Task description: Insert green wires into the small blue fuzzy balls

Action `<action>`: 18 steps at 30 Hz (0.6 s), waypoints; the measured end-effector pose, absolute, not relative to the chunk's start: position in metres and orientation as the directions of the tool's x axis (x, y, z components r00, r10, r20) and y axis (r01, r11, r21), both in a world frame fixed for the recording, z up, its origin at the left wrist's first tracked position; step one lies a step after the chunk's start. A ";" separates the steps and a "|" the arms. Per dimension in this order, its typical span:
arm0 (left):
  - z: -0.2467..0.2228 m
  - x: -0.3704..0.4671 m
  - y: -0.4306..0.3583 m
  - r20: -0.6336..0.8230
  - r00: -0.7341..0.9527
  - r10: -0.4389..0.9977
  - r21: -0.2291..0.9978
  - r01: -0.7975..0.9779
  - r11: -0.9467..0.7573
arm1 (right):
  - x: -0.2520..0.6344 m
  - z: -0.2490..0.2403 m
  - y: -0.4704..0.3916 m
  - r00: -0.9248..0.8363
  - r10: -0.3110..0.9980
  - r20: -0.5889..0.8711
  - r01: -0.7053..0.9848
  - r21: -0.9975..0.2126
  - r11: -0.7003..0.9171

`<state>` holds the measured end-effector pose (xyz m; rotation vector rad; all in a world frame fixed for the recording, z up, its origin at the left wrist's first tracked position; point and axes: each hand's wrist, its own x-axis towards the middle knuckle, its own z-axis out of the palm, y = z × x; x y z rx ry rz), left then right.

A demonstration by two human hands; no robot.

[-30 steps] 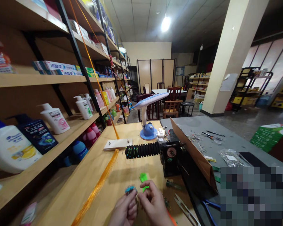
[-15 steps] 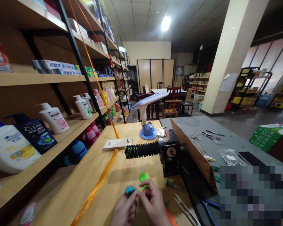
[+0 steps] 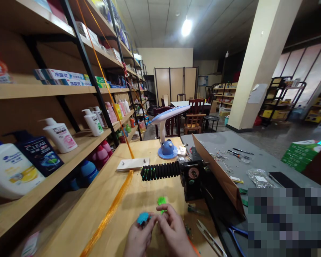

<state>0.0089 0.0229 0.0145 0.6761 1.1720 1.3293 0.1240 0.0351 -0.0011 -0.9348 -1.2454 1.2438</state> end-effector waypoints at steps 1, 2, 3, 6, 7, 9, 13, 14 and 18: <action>0.015 0.007 0.024 -0.247 -0.154 0.957 0.918 -0.353 0.181 | 0.125 -0.001 0.035 -0.092 0.984 0.150 -0.104 -0.985 0.140; 0.014 0.004 0.025 -0.227 -0.156 0.961 0.931 -0.325 0.167 | 0.126 -0.001 0.036 -0.091 0.986 0.140 -0.044 -0.990 0.136; 0.014 0.002 0.026 -0.197 -0.162 0.967 0.945 -0.295 0.143 | 0.126 0.000 0.036 -0.099 0.987 0.129 0.019 -0.991 0.131; 0.014 -0.003 0.031 -0.118 -0.200 0.973 0.968 -0.244 0.067 | 0.124 0.005 0.035 -0.142 0.984 0.107 0.181 -0.975 0.132; 0.014 -0.004 0.033 -0.122 -0.210 0.970 0.963 -0.262 0.064 | 0.122 0.008 0.034 -0.146 0.983 0.110 0.229 -0.963 0.142; 0.017 -0.004 0.038 -0.181 -0.236 0.955 0.925 -0.371 0.084 | 0.117 0.014 0.033 -0.144 0.979 0.141 0.326 -0.928 0.182; 0.027 -0.003 0.046 -0.347 -0.187 0.919 0.762 -0.627 0.160 | 0.106 0.014 0.032 -0.171 0.953 0.250 0.483 -0.822 0.302; 0.030 -0.003 0.048 -0.377 -0.163 0.912 0.721 -0.670 0.179 | 0.103 0.012 0.031 -0.174 0.949 0.264 0.503 -0.804 0.316; 0.034 0.000 0.049 -0.490 -0.108 0.865 0.587 -0.775 0.236 | 0.096 0.002 0.029 -0.162 0.940 0.299 0.493 -0.801 0.339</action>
